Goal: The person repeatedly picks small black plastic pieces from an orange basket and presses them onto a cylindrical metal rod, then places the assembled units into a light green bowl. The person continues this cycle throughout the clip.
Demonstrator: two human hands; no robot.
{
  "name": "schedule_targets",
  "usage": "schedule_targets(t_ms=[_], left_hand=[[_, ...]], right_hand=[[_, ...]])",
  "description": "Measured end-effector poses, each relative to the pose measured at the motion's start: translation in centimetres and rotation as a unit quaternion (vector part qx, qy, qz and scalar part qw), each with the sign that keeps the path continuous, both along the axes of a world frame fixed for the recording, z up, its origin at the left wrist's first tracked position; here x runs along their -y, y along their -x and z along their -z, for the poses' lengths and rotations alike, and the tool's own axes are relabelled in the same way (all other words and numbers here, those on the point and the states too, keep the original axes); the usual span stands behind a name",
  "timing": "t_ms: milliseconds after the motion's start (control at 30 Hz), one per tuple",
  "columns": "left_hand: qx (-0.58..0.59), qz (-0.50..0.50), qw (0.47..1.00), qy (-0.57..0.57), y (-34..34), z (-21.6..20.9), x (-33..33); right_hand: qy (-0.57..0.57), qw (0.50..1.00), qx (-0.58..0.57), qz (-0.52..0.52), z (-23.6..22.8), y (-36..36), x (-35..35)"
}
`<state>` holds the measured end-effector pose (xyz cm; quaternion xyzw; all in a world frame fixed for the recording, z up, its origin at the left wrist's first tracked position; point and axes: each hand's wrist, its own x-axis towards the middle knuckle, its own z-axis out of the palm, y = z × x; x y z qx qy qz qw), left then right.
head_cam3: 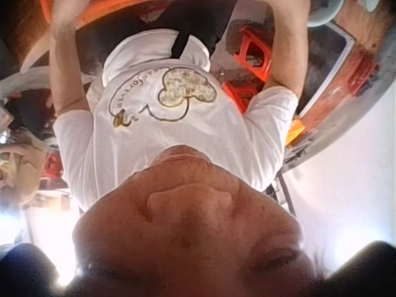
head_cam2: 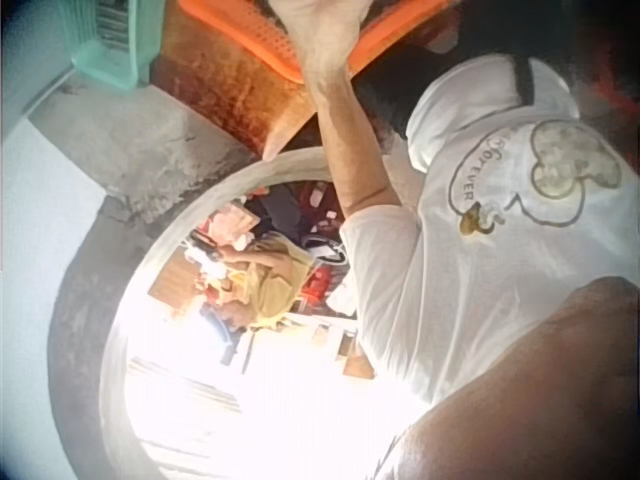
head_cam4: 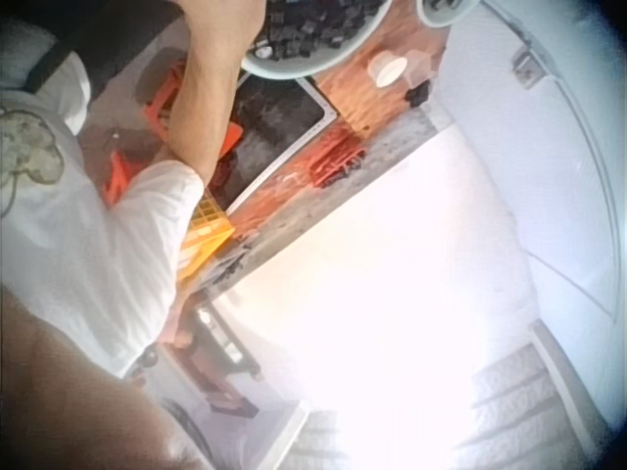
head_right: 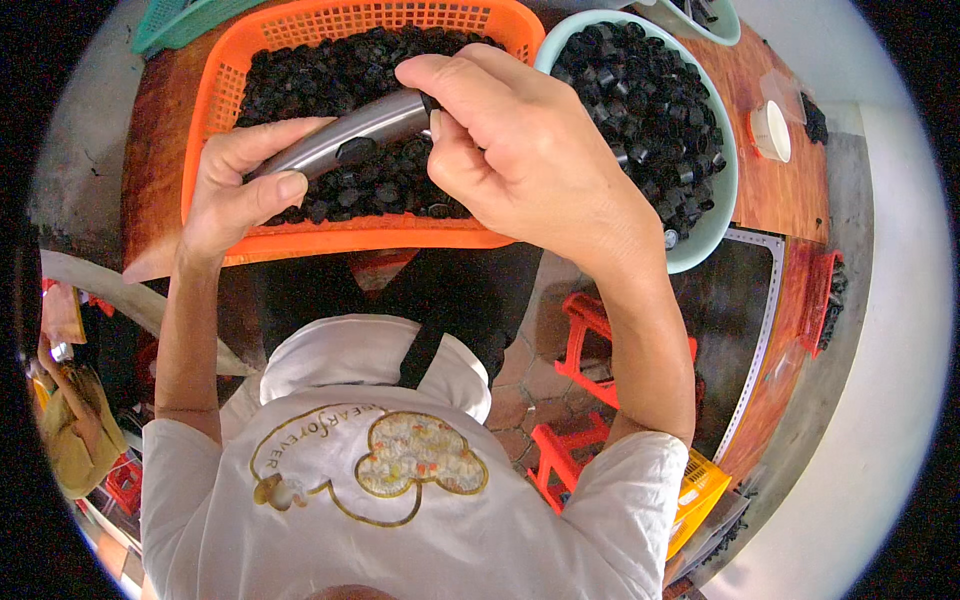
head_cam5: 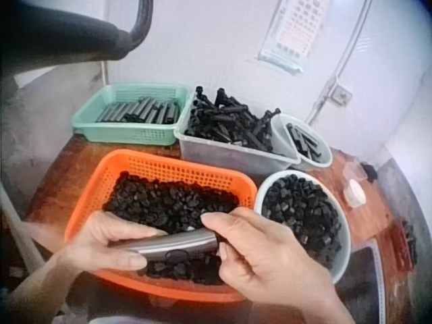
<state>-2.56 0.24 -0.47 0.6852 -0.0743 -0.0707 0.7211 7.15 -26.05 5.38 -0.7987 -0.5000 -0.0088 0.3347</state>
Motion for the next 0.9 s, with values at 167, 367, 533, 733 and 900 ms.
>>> schedule_targets(t_ms=[167,367,533,733,900], left_hand=[[0.008,-0.042,0.999,-0.03,0.2,0.3,0.2],[-0.045,-0.087,0.995,-0.018,0.1,0.4,-0.3],[-0.044,-0.124,0.991,-0.017,0.0,0.5,-0.3],[-0.034,-0.114,0.993,0.003,-0.1,0.6,0.0],[-0.027,-0.121,0.992,0.003,-0.2,0.4,-0.4]], right_hand=[[-0.013,0.999,-0.005,0.029,1.2,-0.8,0.4],[-0.009,0.995,-0.082,0.063,3.2,-1.8,0.2],[-0.126,0.957,-0.196,0.171,2.0,-3.6,4.0],[-0.022,0.93,-0.181,0.318,1.5,-6.5,9.9],[-0.007,0.923,-0.206,0.324,2.4,-6.5,10.4]])
